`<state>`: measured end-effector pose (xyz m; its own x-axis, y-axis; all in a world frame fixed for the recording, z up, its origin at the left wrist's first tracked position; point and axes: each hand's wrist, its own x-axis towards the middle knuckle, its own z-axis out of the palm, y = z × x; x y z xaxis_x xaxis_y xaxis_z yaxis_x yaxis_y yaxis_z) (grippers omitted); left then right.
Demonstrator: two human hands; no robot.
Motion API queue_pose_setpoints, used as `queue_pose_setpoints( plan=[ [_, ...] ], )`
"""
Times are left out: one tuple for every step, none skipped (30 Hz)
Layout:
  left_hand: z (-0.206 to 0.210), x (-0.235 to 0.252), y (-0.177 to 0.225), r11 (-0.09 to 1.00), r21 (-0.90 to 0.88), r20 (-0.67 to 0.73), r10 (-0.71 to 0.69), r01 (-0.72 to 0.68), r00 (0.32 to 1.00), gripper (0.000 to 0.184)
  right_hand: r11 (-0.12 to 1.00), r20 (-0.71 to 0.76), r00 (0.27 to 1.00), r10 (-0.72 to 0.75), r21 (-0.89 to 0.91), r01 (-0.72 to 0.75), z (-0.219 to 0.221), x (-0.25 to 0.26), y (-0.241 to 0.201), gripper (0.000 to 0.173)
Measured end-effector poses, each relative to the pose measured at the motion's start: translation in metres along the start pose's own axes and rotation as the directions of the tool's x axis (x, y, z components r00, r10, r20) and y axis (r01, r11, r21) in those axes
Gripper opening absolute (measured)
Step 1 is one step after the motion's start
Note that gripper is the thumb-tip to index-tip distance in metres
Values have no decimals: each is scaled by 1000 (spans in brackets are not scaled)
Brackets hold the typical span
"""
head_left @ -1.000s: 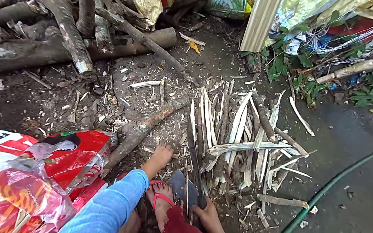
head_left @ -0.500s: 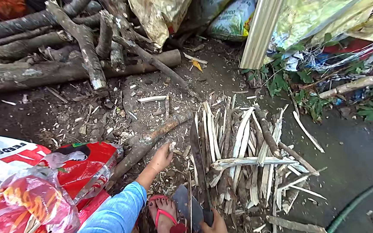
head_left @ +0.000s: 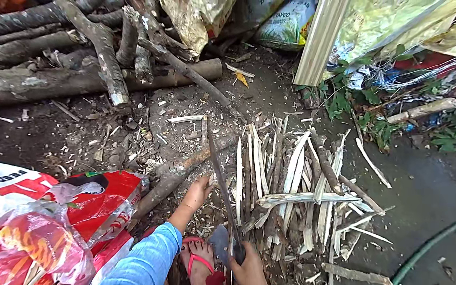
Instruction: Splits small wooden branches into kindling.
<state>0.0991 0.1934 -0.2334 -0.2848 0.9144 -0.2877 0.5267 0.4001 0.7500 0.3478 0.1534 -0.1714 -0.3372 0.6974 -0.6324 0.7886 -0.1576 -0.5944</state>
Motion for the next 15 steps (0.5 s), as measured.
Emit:
queue_pose_setpoints(
  plan=[
    [0,-1,0,1000,3,1,10,-10,1000,34,1000,19,1000,17,12,-18,0,2,2,49],
    [0,0,1,1000,2,9,8,-8,1000,34,999,26,1000,16,39,-17,0,3,4,50],
    [-1,0,1,1000,-2,19,-5,5,1000,34,997,33,999,5,83,-8,-2,3,4,50],
    [-1,1,2,1000,-7,24,-20,20,1000,35,989,42,999,-4,146,-3,-2,0,5,49],
    [-1,2,2,999,-16,22,-34,34,999,35,975,57,998,-8,221,-5,-3,-2,5,48],
    [-2,4,2,998,-24,25,-51,51,998,35,957,65,998,-14,289,-6,-4,-5,5,46],
    [-2,6,2,998,-30,28,-63,64,998,36,942,58,998,-21,336,1,-3,-8,4,45],
    [-2,7,2,997,-30,26,-69,70,997,36,933,29,999,-36,358,23,-3,-10,5,45],
    [-3,8,1,997,-22,29,-69,69,997,36,934,-12,998,-56,354,56,-2,-11,5,45],
    [-3,8,1,998,-12,30,-63,63,998,36,939,-49,996,-79,332,90,-2,-12,4,47],
    [-3,8,1,998,-2,31,-58,58,998,35,948,-80,992,-99,297,119,-3,-12,3,47],
    [-2,7,1,999,7,31,-54,54,998,35,956,-106,987,-120,256,143,-4,-11,1,46],
    [-2,6,2,999,14,31,-49,48,998,35,965,-123,983,-136,210,160,-4,-10,0,46],
    [-1,6,3,999,20,33,-44,43,998,35,974,-127,981,-144,157,163,-3,-7,-1,45],
    [-1,5,4,999,24,35,-39,38,999,34,983,-111,985,-136,106,148,-3,-3,-1,44]
  ],
)
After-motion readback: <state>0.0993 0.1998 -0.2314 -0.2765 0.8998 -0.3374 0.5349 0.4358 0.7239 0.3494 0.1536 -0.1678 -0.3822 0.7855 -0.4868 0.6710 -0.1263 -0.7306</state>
